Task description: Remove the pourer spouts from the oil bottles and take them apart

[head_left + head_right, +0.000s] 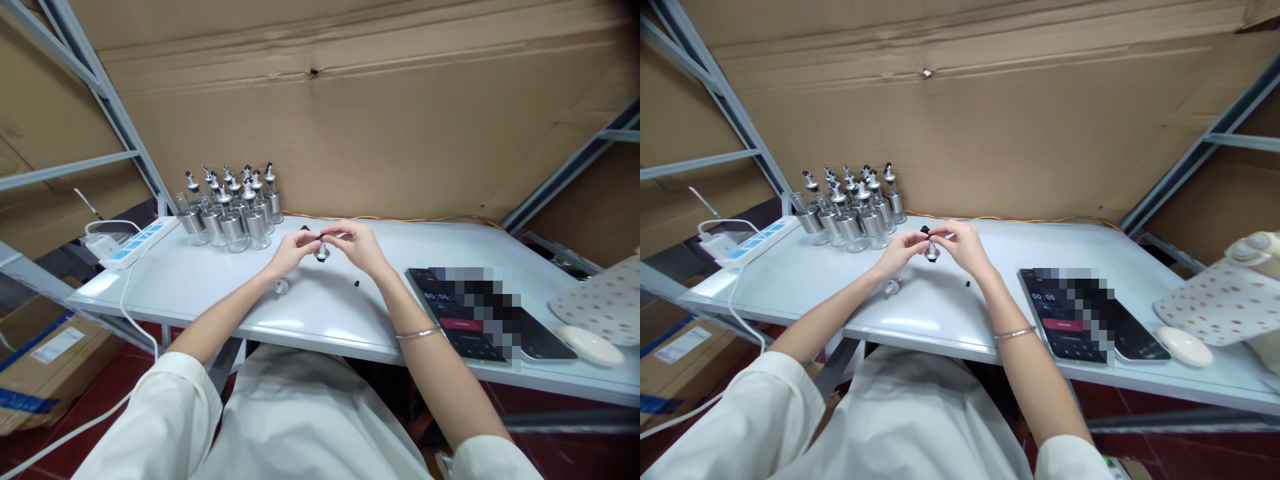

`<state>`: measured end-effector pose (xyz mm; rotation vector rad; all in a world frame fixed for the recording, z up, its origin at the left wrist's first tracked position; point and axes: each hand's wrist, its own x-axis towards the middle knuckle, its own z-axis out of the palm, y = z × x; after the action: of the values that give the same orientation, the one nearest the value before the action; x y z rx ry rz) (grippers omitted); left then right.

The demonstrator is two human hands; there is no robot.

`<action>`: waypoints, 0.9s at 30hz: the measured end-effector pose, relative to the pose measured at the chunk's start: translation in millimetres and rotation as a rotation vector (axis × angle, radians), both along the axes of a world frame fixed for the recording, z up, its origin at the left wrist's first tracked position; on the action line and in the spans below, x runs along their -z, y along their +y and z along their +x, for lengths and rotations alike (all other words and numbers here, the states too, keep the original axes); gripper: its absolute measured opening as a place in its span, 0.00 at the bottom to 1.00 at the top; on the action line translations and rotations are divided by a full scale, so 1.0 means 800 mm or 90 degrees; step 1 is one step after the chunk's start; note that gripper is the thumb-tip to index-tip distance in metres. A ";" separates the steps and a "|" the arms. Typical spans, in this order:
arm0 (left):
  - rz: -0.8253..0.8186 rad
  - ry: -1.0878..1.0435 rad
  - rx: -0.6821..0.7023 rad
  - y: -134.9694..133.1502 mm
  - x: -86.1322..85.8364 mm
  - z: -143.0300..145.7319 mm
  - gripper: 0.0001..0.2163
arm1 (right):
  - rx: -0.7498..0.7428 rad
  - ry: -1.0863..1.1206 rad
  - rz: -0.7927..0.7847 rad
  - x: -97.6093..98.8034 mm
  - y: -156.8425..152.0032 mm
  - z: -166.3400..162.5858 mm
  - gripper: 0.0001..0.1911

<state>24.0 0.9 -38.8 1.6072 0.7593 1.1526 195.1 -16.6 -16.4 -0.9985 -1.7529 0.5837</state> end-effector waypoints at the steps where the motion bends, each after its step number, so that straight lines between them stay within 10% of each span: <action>1: -0.006 -0.009 0.007 0.000 0.001 0.000 0.17 | 0.011 -0.012 0.009 -0.001 -0.001 -0.001 0.08; 27: 0.030 -0.052 0.026 -0.003 0.004 0.001 0.18 | -0.015 0.009 -0.065 -0.001 -0.004 -0.002 0.11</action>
<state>25.1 -1.6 -42.2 1.5976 0.6477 1.2068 193.2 -19.7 -15.6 -1.0434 -1.7389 0.6997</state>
